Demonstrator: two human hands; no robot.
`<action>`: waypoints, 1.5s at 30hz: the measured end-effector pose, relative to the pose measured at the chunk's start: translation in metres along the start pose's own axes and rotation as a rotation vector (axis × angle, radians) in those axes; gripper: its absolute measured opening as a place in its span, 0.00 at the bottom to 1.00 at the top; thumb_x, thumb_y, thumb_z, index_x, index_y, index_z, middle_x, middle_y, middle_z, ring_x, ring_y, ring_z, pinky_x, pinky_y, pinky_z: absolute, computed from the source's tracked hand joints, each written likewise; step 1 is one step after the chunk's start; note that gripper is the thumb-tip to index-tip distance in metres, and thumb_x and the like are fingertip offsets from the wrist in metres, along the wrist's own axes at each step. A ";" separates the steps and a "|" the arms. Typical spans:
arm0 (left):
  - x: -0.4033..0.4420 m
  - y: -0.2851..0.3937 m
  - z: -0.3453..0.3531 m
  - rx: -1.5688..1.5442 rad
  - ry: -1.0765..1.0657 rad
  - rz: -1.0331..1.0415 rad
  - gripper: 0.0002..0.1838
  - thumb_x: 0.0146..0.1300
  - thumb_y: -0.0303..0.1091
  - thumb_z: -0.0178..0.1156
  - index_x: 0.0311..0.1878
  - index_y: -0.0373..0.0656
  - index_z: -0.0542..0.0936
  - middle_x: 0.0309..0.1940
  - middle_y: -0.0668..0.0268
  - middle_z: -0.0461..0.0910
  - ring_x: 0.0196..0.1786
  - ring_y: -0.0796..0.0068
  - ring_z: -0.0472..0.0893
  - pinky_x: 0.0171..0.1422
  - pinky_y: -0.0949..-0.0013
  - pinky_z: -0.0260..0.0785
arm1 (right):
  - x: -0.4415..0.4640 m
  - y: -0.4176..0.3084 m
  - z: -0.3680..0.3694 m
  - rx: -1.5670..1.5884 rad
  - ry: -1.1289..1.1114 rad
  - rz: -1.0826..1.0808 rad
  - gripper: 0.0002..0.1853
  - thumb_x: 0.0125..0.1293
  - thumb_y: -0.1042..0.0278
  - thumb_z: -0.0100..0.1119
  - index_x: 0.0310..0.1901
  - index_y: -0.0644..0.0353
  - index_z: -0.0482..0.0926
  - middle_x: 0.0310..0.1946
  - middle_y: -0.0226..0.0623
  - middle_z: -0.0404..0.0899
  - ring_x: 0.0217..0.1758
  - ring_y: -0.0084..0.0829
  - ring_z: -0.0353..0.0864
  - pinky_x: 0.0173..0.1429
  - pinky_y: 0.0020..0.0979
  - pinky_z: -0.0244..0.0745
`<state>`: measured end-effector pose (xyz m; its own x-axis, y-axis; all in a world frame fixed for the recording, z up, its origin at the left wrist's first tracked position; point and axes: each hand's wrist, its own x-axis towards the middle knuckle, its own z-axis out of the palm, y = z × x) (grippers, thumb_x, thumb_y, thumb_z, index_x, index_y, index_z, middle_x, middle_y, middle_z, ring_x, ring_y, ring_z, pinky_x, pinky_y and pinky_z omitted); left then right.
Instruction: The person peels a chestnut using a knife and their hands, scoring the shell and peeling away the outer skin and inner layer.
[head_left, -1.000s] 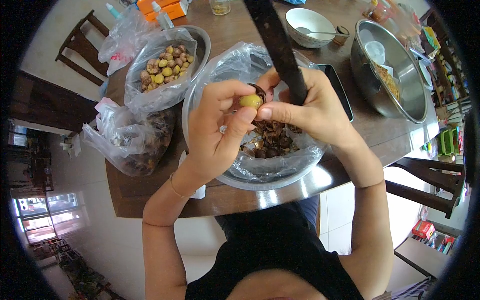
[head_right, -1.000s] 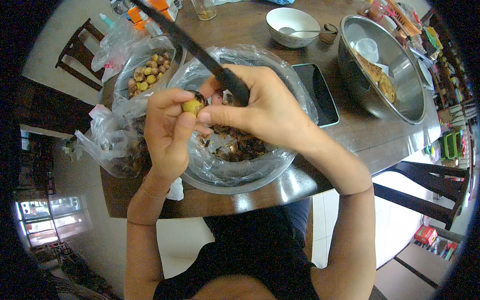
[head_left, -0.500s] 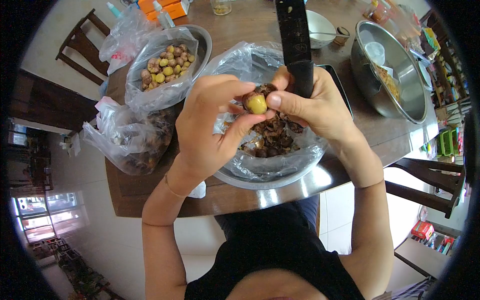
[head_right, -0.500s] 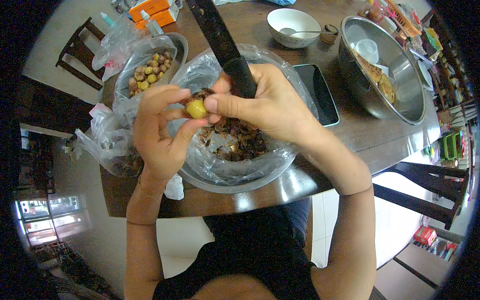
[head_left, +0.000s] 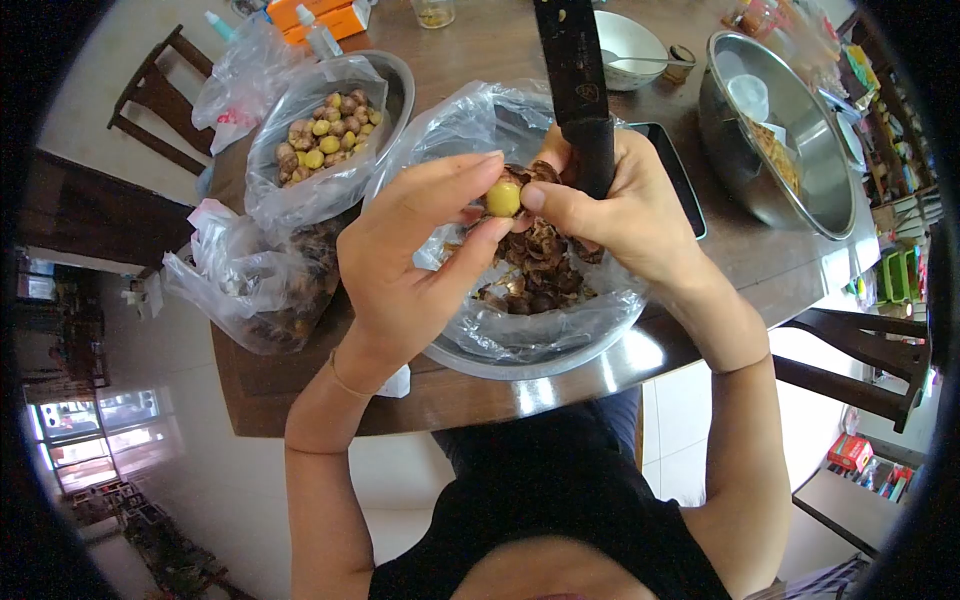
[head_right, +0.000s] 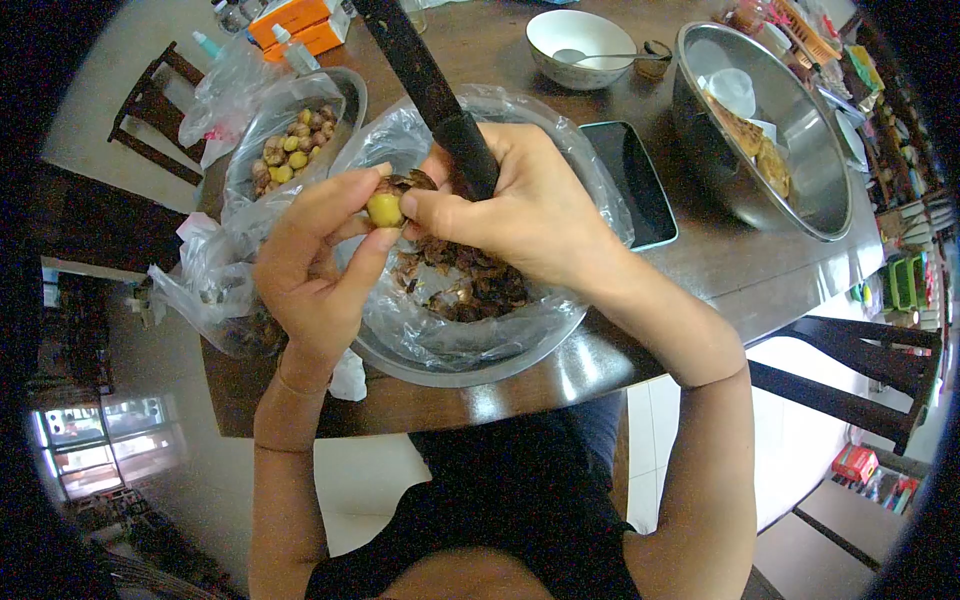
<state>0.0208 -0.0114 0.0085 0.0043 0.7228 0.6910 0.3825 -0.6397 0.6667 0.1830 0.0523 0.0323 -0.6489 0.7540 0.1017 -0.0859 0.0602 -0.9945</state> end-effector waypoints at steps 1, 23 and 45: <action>0.000 0.001 -0.002 -0.007 -0.021 -0.013 0.18 0.46 0.15 0.58 0.44 0.35 0.74 0.43 0.55 0.73 0.43 0.71 0.75 0.44 0.75 0.72 | 0.000 -0.001 0.000 0.019 -0.005 0.006 0.07 0.52 0.72 0.59 0.24 0.65 0.72 0.21 0.33 0.76 0.24 0.17 0.74 0.30 0.18 0.69; -0.004 -0.002 0.004 0.091 0.033 0.090 0.16 0.43 0.18 0.62 0.40 0.37 0.77 0.36 0.59 0.76 0.37 0.73 0.78 0.39 0.78 0.72 | 0.002 0.008 0.003 -0.092 0.033 0.010 0.04 0.49 0.76 0.52 0.23 0.62 0.67 0.18 0.29 0.71 0.20 0.17 0.73 0.25 0.17 0.67; -0.005 -0.002 0.005 -0.341 -0.060 -0.281 0.18 0.55 0.23 0.55 0.50 0.34 0.70 0.43 0.60 0.72 0.43 0.77 0.74 0.47 0.78 0.69 | 0.001 0.007 0.007 -0.160 0.093 -0.150 0.04 0.48 0.76 0.52 0.23 0.64 0.67 0.18 0.21 0.62 0.23 0.11 0.59 0.25 0.17 0.57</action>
<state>0.0244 -0.0126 0.0028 0.0014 0.8885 0.4589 0.0502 -0.4584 0.8873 0.1765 0.0494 0.0261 -0.5651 0.7852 0.2530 -0.0505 0.2732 -0.9606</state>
